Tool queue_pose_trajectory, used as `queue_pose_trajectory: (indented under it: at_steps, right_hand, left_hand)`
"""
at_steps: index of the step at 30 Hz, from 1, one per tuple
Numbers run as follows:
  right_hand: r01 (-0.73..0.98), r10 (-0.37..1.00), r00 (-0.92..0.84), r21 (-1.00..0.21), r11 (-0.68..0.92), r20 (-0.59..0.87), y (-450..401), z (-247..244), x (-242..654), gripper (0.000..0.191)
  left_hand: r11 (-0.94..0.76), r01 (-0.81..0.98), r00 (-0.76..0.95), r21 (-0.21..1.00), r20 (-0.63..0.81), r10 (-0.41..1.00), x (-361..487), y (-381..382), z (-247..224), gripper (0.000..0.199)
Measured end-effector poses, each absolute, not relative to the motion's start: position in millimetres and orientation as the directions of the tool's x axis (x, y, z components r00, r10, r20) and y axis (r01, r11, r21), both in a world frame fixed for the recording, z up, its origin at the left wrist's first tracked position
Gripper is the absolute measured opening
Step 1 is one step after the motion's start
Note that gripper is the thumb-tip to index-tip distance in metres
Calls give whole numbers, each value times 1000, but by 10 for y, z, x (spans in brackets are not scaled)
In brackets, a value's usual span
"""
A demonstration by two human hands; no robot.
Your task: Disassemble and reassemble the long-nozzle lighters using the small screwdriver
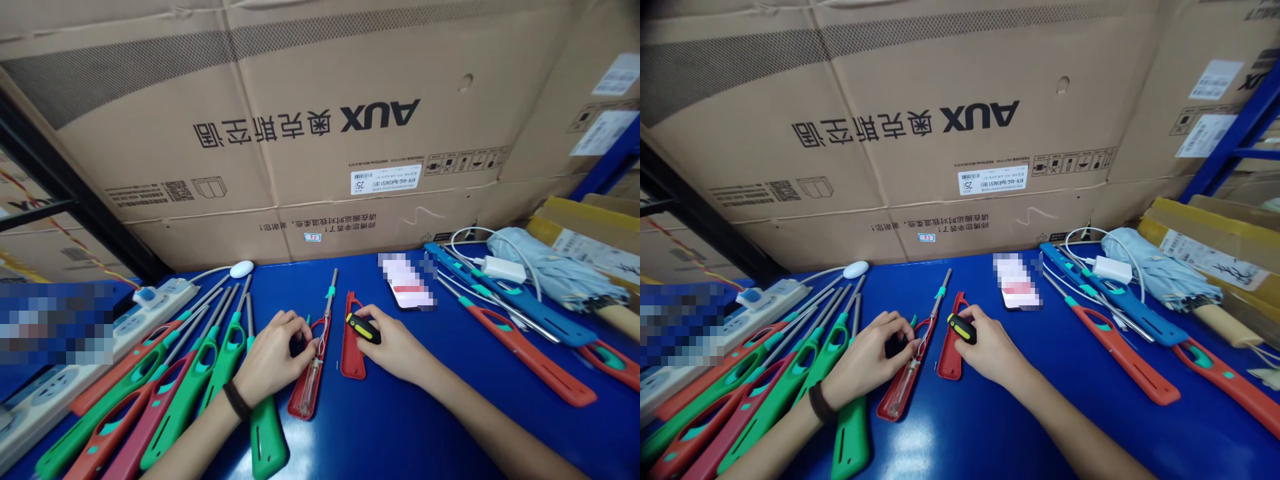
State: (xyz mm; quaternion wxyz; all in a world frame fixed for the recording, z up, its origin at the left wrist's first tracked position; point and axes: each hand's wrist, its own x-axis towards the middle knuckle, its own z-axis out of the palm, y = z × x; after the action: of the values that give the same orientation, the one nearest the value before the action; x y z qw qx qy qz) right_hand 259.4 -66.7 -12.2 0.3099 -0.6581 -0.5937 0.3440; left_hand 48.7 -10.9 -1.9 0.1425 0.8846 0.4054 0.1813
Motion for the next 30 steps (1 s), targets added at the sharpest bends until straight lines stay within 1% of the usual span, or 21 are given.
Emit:
queue_pose_trajectory:
  at_steps: [5, 9, 11, 14, 16, 17, 19, 21, 23, 25, 27, 30]
  right_hand:
    - [613, 993, 73, -782, -116, -90, -668, -101, 2598, 33]
    - [657, 990, 92, -741, -138, -103, -661, -84, 2612, 33]
    - [658, 989, 97, -739, -147, -110, -657, -79, 2631, 33]
    - [660, 984, 107, -730, -177, -142, -659, -57, 2660, 35]
    - [664, 985, 124, -728, -170, -117, -668, -23, 2662, 33]
    - [662, 990, 118, -737, -135, -75, -676, -2, 2655, 29]
    - [633, 998, 56, -774, -7, 37, -695, 33, 2621, 21]
    - [585, 992, -53, -801, 123, 114, -715, 47, 2570, 22]
    - [562, 982, -157, -809, 174, 102, -730, 32, 2516, 31]
    - [579, 970, -228, -790, 202, 81, -737, 3, 2474, 36]
    - [606, 958, -268, -756, 247, 98, -737, -21, 2451, 34]
    - [639, 957, -261, -719, 272, 130, -732, -28, 2450, 26]
  left_hand:
    - [-578, 719, 548, 386, 196, 813, 515, -121, 1, 10]
    - [-494, 756, 486, 429, 139, 863, 520, -141, 27, 9]
    - [-473, 742, 483, 475, 111, 869, 511, -137, 24, 8]
    - [-440, 674, 488, 593, 90, 868, 493, -123, 1, 9]
    - [-424, 617, 486, 663, 103, 868, 488, -118, -11, 13]
    - [-427, 596, 483, 681, 121, 867, 489, -119, -13, 16]
    - [-445, 562, 486, 697, 158, 860, 500, -129, -11, 19]
    - [-466, 523, 506, 714, 180, 843, 520, -149, -9, 19]
    - [-477, 472, 534, 741, 190, 824, 542, -175, -11, 18]
    - [-483, 447, 551, 753, 193, 812, 562, -203, -19, 17]
    - [-495, 451, 559, 743, 197, 805, 575, -230, -26, 17]
    - [-487, 444, 577, 752, 176, 797, 588, -260, -24, 17]
